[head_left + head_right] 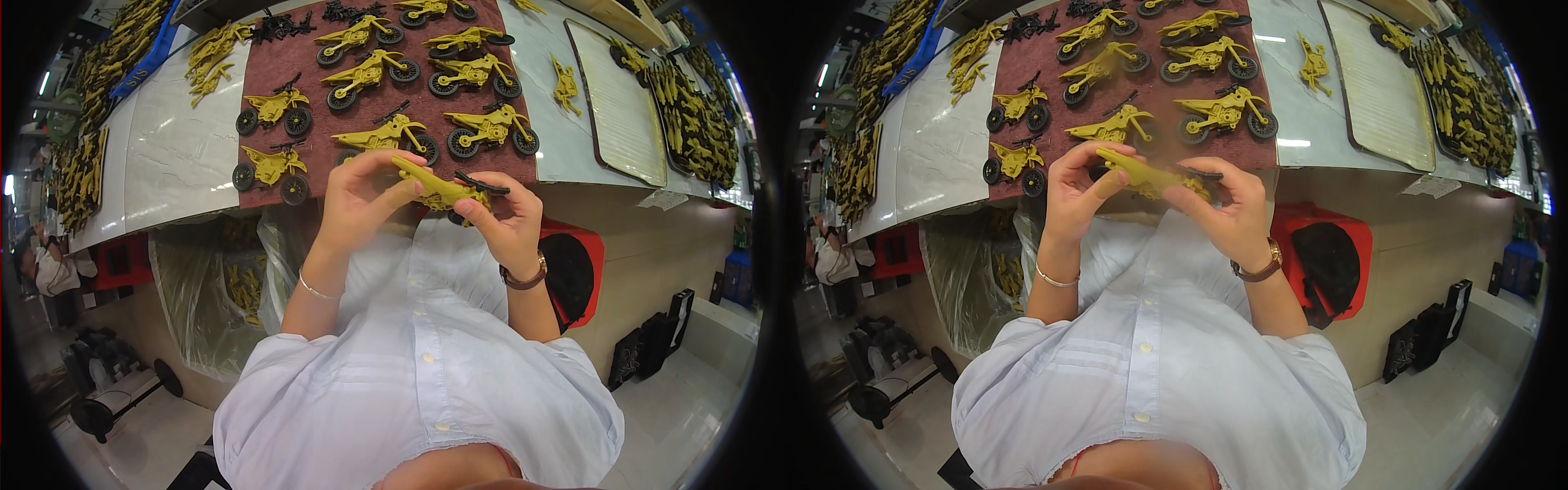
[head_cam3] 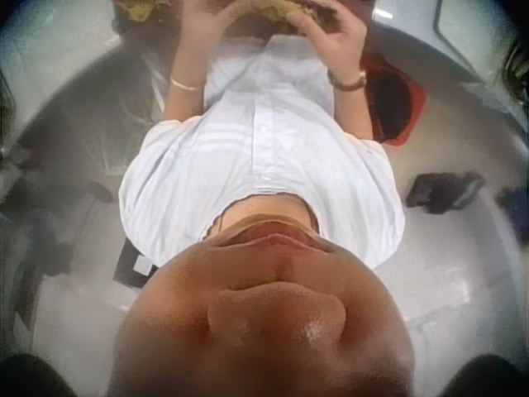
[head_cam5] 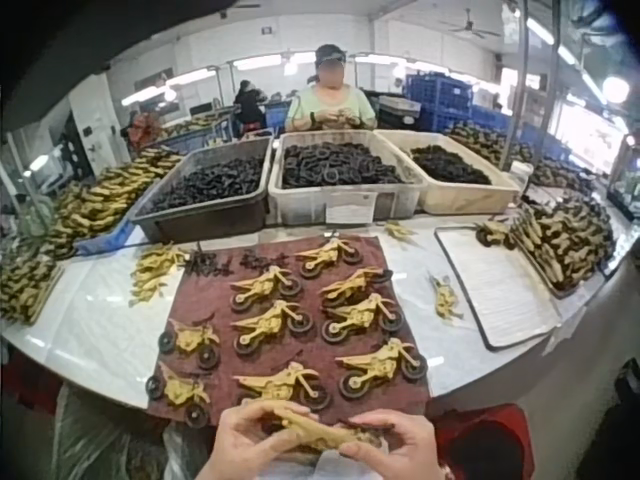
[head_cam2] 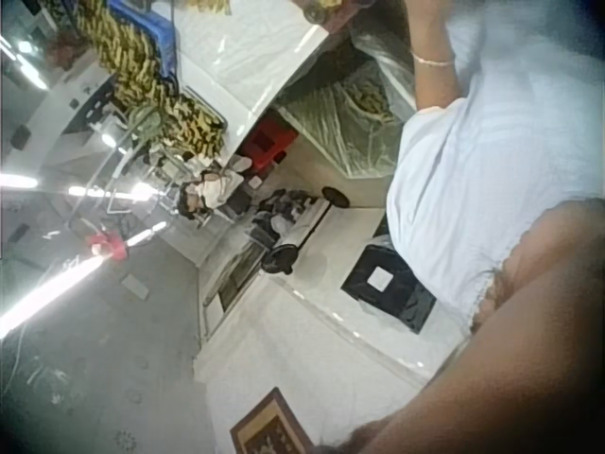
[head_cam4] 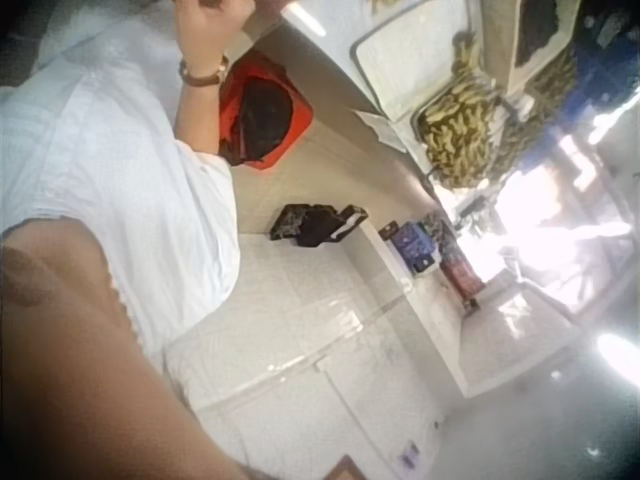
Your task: The person assembles toy motorcycles by hand, attaching plastic wheels and toy parts to the toy motorcycle bodies at a workbench.
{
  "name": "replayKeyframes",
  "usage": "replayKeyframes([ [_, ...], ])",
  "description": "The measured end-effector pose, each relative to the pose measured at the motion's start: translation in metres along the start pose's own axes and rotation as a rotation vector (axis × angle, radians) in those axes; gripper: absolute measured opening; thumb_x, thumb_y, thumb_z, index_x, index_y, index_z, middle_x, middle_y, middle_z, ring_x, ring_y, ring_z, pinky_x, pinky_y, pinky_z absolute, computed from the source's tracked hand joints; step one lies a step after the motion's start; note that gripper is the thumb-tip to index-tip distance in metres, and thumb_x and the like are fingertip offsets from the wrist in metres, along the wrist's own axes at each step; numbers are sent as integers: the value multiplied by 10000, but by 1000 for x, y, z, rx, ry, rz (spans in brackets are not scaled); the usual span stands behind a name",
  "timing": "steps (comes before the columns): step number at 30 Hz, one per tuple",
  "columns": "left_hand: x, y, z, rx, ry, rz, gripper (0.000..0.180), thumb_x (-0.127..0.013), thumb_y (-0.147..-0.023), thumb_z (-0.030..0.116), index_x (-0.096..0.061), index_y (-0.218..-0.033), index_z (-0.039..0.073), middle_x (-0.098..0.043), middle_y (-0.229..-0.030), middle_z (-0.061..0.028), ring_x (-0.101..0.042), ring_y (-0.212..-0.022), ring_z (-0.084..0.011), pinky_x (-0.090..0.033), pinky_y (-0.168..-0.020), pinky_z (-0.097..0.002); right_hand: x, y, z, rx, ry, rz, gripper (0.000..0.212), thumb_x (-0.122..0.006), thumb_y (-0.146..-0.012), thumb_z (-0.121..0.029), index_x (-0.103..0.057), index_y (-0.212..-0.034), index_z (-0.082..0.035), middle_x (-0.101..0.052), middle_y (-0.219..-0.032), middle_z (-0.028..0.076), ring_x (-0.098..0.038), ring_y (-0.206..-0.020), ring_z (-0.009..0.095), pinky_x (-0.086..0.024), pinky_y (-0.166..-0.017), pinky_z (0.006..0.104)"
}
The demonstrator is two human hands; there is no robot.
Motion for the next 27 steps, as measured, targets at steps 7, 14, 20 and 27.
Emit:
replayKeyframes([
  [7,5,3,-9,14,190,98,281,-657,-817,59,-567,-1056,-58,-641,-977,-153,-623,-924,-185,-488,-847,-308,3,-1,11,-14,-147,98,316,-687,-780,-19,-585,-1071,50,-647,-973,103,-601,-927,142,-474,-817,264],
  [14,6,5,-8,98,179,88,233,-623,-837,31,-572,-1051,-47,-638,-972,-106,-603,-891,-129,-471,-794,-248,0,-6,9,176,364,183,293,-663,-805,-67,-594,-1072,34,-650,-964,141,-636,-837,182,-493,-741,282],
  [20,19,-4,9,61,87,139,199,-595,-858,37,-574,-1039,-43,-633,-964,-85,-594,-878,-113,-472,-796,-247,9,-30,2,107,138,114,477,-673,-812,-144,-491,-1228,4,-617,-1087,142,-607,-953,203,-479,-789,294],
  [27,151,-74,31,-108,-117,538,217,-640,-858,174,-606,-969,-9,-649,-892,-84,-614,-782,-83,-494,-640,-199,123,-70,45,322,1279,391,509,-622,-820,-147,-454,-1297,-89,-468,-1289,179,-448,-1169,356,-366,-963,414],
])
Point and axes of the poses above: each hand's wrist, its own y-axis away from the middle knuckle, its own x-axis out of the back of the hand, z = x × y, the point moved 1 cm from there along -y, towards the middle knuckle
